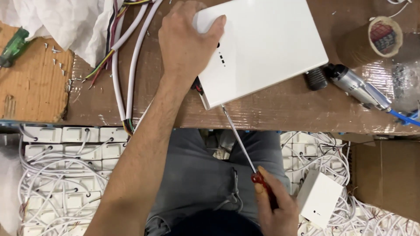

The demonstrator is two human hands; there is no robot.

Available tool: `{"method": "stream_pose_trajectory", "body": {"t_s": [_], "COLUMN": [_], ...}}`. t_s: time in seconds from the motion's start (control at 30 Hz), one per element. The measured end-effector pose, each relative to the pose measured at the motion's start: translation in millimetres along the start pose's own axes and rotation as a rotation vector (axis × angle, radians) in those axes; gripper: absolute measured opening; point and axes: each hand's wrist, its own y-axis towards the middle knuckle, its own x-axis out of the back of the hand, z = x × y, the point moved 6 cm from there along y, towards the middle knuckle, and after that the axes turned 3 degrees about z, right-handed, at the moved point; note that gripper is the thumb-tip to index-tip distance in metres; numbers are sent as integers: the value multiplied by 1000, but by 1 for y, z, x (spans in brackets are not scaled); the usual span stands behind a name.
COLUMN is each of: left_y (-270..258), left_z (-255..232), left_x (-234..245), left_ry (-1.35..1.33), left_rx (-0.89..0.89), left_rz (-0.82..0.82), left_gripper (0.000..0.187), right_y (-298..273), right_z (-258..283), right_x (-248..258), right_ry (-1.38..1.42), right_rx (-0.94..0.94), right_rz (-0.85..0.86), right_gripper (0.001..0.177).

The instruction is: Assembling a white electrical box by securing components with screws using manual and pneumatic screwdrivers.

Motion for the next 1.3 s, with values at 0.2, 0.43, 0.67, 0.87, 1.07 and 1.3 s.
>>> {"method": "stream_pose_trajectory", "body": {"t_s": [0.2,0.43,0.67,0.87,1.07,1.3], "left_y": [0,0,-2,-6,-6,-7], "left_z": [-3,3,8,5,3,4], "left_x": [1,1,-3,-3,-1,-2], "left_ry": [10,16,75,99,91,81], "left_rx": [34,11,57,58,47,46], "left_rz": [30,11,55,34,3,-9], "left_gripper": [29,26,32,34,33,32], "right_y": [8,-8,6,1,16,12], "right_z": [-48,-43,23,29,-13,-54], "right_x": [-20,-37,15,13,12,-25], "right_ry": [1094,1600,-185,-298,322,1449], "right_rx": [-564,-879,206,327,-115,-714], "right_rz": [392,799,-86,-163,94,621], "right_gripper": [42,49,42,35,27,30]}}
